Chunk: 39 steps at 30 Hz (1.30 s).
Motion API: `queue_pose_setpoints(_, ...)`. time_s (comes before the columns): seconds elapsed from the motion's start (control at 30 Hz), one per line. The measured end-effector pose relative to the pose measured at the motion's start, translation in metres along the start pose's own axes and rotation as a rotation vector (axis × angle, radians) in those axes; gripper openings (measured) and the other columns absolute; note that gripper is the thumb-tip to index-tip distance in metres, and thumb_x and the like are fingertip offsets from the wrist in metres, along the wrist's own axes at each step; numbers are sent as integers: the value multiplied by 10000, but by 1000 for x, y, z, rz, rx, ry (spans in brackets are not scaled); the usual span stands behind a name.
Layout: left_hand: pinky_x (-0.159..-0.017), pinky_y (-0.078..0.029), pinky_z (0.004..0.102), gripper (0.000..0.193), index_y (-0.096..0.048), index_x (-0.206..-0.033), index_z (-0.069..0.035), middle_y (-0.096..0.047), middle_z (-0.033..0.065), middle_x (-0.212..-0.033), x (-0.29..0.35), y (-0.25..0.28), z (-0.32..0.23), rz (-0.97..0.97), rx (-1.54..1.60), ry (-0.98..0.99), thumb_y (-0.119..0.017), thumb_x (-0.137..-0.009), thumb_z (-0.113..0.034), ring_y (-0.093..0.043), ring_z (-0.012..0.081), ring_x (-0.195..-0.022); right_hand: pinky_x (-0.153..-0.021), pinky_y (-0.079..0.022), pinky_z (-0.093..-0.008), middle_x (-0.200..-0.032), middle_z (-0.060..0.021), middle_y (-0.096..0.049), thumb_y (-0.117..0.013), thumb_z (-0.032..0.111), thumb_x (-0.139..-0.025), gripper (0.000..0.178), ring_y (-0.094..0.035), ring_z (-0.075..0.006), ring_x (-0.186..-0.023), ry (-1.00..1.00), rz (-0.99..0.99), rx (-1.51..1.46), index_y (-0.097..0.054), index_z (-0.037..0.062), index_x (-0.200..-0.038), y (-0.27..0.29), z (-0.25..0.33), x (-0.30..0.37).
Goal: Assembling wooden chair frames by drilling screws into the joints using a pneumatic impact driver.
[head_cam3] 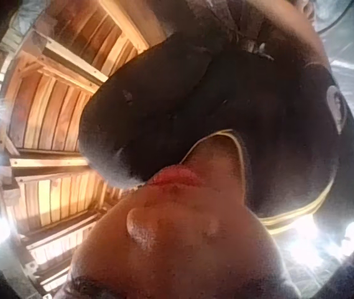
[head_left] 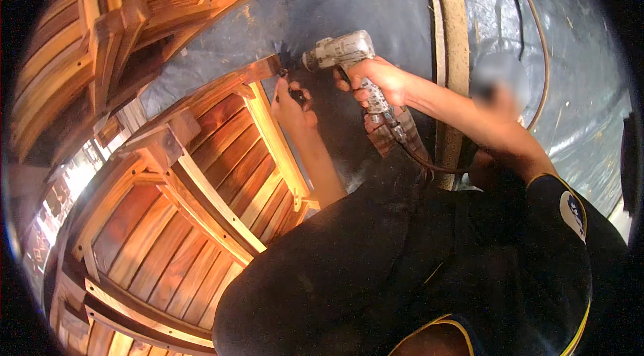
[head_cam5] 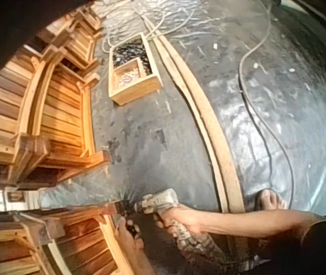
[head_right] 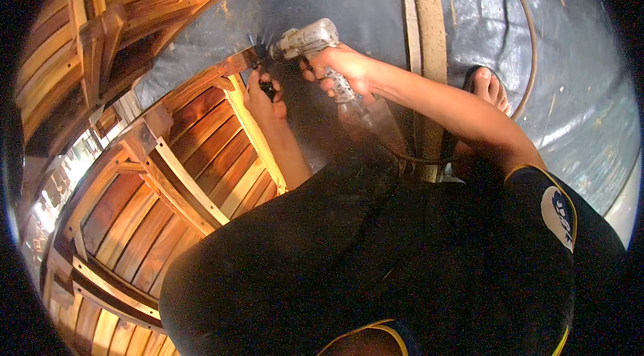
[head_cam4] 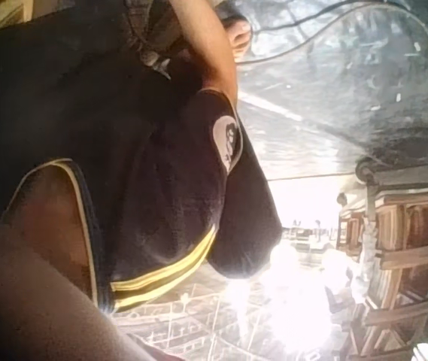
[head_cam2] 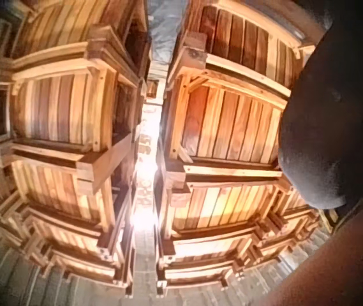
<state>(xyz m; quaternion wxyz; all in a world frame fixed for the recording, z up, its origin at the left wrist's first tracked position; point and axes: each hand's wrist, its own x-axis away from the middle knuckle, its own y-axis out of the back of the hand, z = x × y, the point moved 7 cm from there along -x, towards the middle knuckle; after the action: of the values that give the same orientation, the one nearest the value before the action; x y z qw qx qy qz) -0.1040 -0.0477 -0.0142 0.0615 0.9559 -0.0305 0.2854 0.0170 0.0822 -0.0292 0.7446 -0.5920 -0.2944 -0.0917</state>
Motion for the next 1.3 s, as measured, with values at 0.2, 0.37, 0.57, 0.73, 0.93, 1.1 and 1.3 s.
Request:
queue_pose_setpoints(0.2, -332, -294, 211, 217, -549, -986, -6, -518, 34, -654, -5, 3, -12, -4, -91, -28, -528, -874, -190, -471, 119, -440, -391, -387, -250, -726, -40, -534, -483, 17, -675, 187, -395, -84, -412, 11, 40, -20, -519, 37, -858, -1, -4, -14)
queue_pose_setpoints(0.37, -338, -293, 208, 214, -543, -1003, -8, -518, 33, -666, -16, -12, 1, 63, -71, -1, -513, -880, -181, -469, 123, -451, -362, -373, -236, -719, -37, -536, -488, 23, -677, 181, -398, -78, -403, 40, -5, -75, -514, 40, -855, 13, -2, -19)
queue_pose_setpoints(0.57, -352, -299, 199, 208, -544, -1019, -20, -520, 23, -681, -23, -5, -10, 77, -60, -2, -495, -886, -172, -467, 122, -470, -336, -389, -248, -664, -54, -544, -514, 8, -661, 153, -418, -95, -380, 45, 11, -149, -543, 37, -809, 4, -3, -35)
queue_pose_setpoints(0.73, -348, -292, 199, 226, -540, -1058, -38, -519, 14, -689, -23, -10, 0, -13, -114, 33, -484, -887, -174, -464, 119, -469, -358, -383, -260, -672, -55, -550, -518, 17, -649, 149, -417, -97, -396, 75, -13, -128, -546, 36, -795, 13, -3, -40)
queue_pose_setpoints(0.93, -343, -285, 202, 257, -538, -1097, -41, -520, 19, -694, -23, -9, -2, 10, -140, 20, -478, -885, -172, -473, 119, -474, -377, -386, -262, -676, -57, -552, -525, 22, -639, 165, -414, -98, -403, 57, 6, -135, -557, 37, -800, 13, -6, -45)
queue_pose_setpoints(1.1, -340, -284, 206, 266, -528, -1110, -27, -516, 25, -674, -26, -8, -1, -3, -130, 5, -477, -882, -154, -466, 122, -460, -381, -391, -262, -675, -56, -552, -527, 33, -642, 167, -413, -96, -404, 53, -69, -104, -557, 40, -806, 15, -5, -44)
queue_pose_setpoints(1.3, -345, -294, 214, 265, -531, -1112, -27, -521, 29, -676, -26, -5, 2, -16, -108, 22, -476, -882, -145, -463, 123, -464, -379, -396, -270, -668, -60, -545, -532, 37, -640, 174, -411, -107, -399, 45, -40, -104, -556, 34, -812, 15, -8, -46)
